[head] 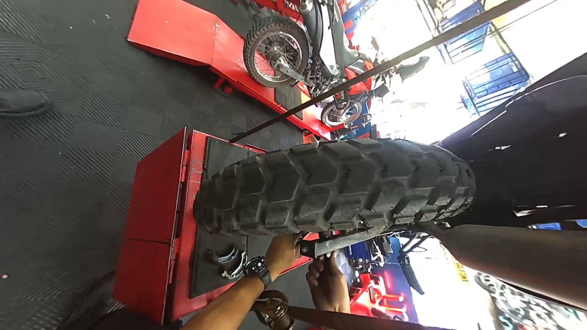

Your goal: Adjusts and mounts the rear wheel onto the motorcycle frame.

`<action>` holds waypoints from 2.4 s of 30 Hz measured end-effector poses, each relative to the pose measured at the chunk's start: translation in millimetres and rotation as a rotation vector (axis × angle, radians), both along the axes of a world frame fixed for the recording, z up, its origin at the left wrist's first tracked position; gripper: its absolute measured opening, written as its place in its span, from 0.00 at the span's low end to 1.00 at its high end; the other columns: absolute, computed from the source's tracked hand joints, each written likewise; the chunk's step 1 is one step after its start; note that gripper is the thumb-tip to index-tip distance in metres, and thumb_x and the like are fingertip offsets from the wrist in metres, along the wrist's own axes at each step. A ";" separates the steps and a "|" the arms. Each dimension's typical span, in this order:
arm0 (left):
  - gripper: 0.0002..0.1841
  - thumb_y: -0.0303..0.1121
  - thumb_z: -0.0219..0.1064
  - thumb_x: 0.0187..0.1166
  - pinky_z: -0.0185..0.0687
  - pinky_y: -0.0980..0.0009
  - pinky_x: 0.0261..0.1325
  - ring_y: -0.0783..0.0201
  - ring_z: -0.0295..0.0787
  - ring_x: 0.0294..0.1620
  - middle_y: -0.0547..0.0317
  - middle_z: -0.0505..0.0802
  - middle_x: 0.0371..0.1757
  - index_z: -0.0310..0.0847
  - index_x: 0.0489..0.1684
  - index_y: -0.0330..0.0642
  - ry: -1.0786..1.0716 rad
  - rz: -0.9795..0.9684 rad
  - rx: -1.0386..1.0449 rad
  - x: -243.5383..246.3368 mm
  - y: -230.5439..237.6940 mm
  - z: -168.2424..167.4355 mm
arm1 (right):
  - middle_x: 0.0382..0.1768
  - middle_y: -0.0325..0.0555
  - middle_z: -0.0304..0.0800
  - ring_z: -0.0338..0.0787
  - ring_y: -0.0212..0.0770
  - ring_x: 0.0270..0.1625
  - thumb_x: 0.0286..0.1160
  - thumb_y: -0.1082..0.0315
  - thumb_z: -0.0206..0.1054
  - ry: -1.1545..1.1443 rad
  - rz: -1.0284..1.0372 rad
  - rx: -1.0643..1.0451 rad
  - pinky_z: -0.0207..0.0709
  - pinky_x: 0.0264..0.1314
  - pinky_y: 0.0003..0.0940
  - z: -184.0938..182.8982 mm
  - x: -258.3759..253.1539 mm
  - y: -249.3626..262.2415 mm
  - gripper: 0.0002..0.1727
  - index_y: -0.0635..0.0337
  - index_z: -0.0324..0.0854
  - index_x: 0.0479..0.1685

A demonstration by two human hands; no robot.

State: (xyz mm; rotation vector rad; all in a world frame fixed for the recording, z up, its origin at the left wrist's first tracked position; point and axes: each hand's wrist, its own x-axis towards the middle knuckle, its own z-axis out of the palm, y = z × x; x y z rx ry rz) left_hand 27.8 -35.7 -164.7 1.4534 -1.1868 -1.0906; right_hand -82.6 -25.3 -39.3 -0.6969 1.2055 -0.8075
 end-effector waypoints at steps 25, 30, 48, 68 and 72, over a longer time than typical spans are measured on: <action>0.19 0.38 0.56 0.88 0.76 0.50 0.75 0.52 0.86 0.70 0.52 0.90 0.66 0.83 0.71 0.49 0.044 -0.058 0.076 3.1 0.3 -3.2 | 0.33 0.43 0.91 0.92 0.33 0.30 0.67 0.68 0.75 1.207 0.152 -1.124 0.89 0.31 0.31 -23.5 -18.0 -4.9 0.10 0.65 0.86 0.42; 0.19 0.39 0.56 0.87 0.76 0.51 0.77 0.54 0.85 0.71 0.53 0.91 0.66 0.84 0.69 0.49 0.059 -0.036 0.058 0.4 -1.5 -4.4 | 0.41 0.53 0.92 0.95 0.46 0.39 0.91 0.64 0.53 0.700 -0.007 -0.594 0.91 0.35 0.41 -11.5 -0.3 14.9 0.15 0.68 0.76 0.58; 0.18 0.38 0.55 0.87 0.78 0.51 0.73 0.54 0.87 0.67 0.53 0.91 0.63 0.83 0.70 0.50 0.065 -0.011 0.086 -2.1 2.7 -4.7 | 0.25 0.45 0.86 0.85 0.37 0.23 0.96 0.47 0.33 0.333 0.059 -0.093 0.78 0.22 0.30 8.8 -2.4 3.4 0.34 0.61 0.80 0.40; 0.23 0.29 0.65 0.83 0.84 0.53 0.70 0.54 0.87 0.67 0.49 0.89 0.66 0.70 0.77 0.38 1.466 -0.186 0.041 -7.0 32.2 18.5 | 0.47 0.51 0.90 0.94 0.45 0.43 0.91 0.61 0.56 0.298 -0.193 -0.332 0.90 0.40 0.42 0.8 -3.0 17.4 0.14 0.63 0.73 0.61; 0.19 0.24 0.66 0.81 0.87 0.62 0.61 0.60 0.91 0.53 0.53 0.92 0.55 0.73 0.70 0.38 1.490 -0.151 0.031 -9.0 27.5 28.2 | 0.15 0.41 0.82 0.78 0.33 0.12 0.90 0.34 0.24 0.223 0.080 0.075 0.74 0.14 0.28 14.9 -4.2 -4.0 0.46 0.62 0.82 0.42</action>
